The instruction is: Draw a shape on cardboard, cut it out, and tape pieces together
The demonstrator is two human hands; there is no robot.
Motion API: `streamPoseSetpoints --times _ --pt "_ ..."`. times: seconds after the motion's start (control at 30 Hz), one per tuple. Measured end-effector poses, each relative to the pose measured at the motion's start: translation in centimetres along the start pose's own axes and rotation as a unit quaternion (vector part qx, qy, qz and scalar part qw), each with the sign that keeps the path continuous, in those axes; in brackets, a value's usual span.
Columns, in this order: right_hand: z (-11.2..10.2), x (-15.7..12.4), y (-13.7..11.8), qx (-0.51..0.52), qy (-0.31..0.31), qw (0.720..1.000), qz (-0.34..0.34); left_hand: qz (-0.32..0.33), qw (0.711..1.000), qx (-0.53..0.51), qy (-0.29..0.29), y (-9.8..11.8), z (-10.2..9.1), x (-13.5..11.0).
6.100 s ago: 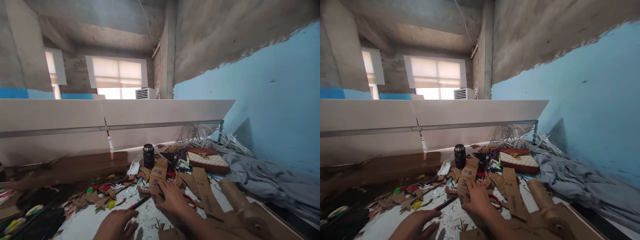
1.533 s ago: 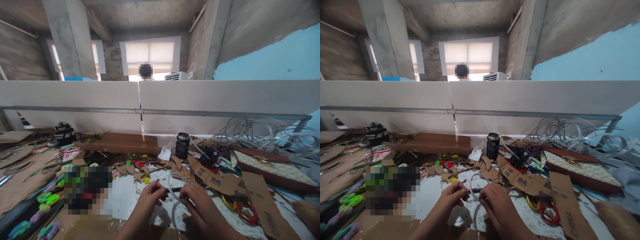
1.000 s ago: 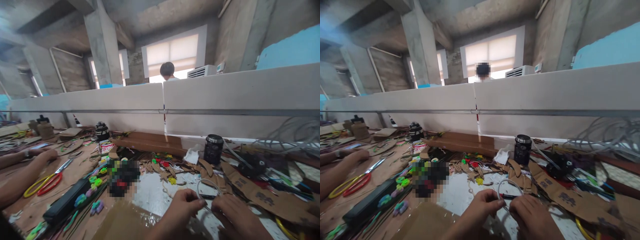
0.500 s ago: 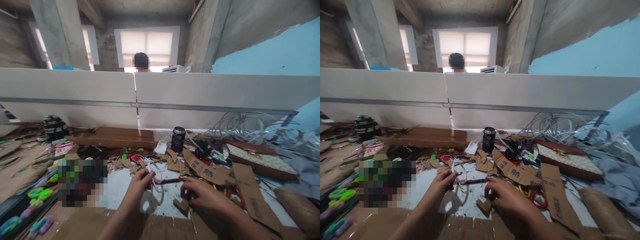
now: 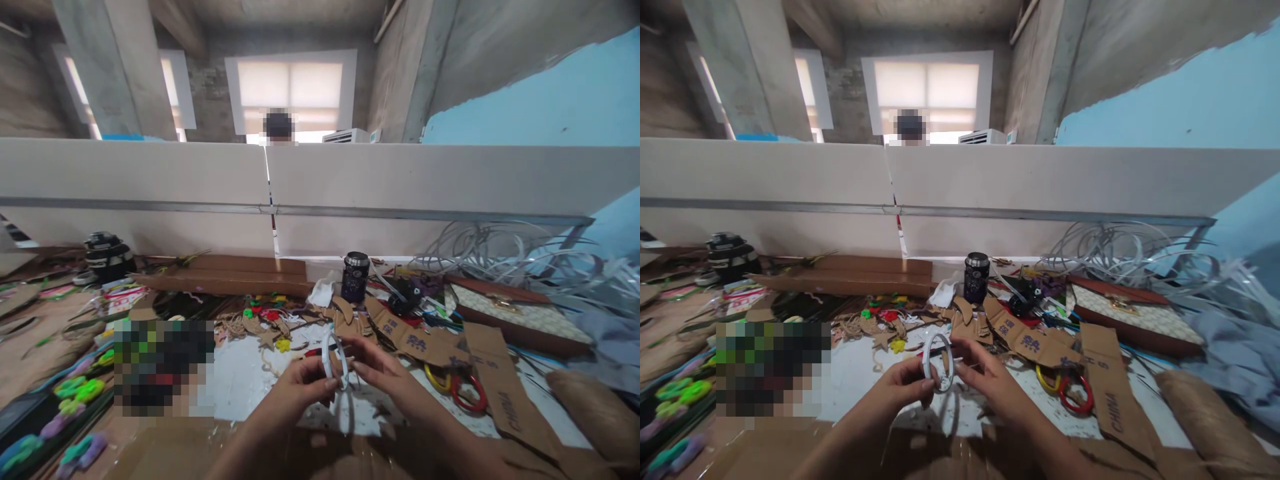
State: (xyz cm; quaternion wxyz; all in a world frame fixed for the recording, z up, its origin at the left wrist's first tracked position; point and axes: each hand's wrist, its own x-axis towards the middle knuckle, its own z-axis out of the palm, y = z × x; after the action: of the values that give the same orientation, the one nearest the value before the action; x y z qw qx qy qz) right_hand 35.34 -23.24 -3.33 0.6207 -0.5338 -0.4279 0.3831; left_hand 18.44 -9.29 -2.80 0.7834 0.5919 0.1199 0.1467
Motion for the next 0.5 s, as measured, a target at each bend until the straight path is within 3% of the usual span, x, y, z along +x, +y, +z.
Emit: streamPoseSetpoints --times 0.13,0.23,0.5 --pt "0.2 -0.5 -0.4 0.076 0.044 0.995 0.050 -0.062 0.996 -0.022 -0.059 0.4 0.4 -1.2" --pt "0.3 -0.9 -0.8 0.108 0.029 0.990 0.084 -0.108 0.991 -0.022 -0.082 0.4 0.6 -1.8" --pt "-0.3 -1.1 -1.2 0.038 0.019 0.995 0.089 -0.046 0.986 0.160 -0.030 0.4 0.1 -1.0"
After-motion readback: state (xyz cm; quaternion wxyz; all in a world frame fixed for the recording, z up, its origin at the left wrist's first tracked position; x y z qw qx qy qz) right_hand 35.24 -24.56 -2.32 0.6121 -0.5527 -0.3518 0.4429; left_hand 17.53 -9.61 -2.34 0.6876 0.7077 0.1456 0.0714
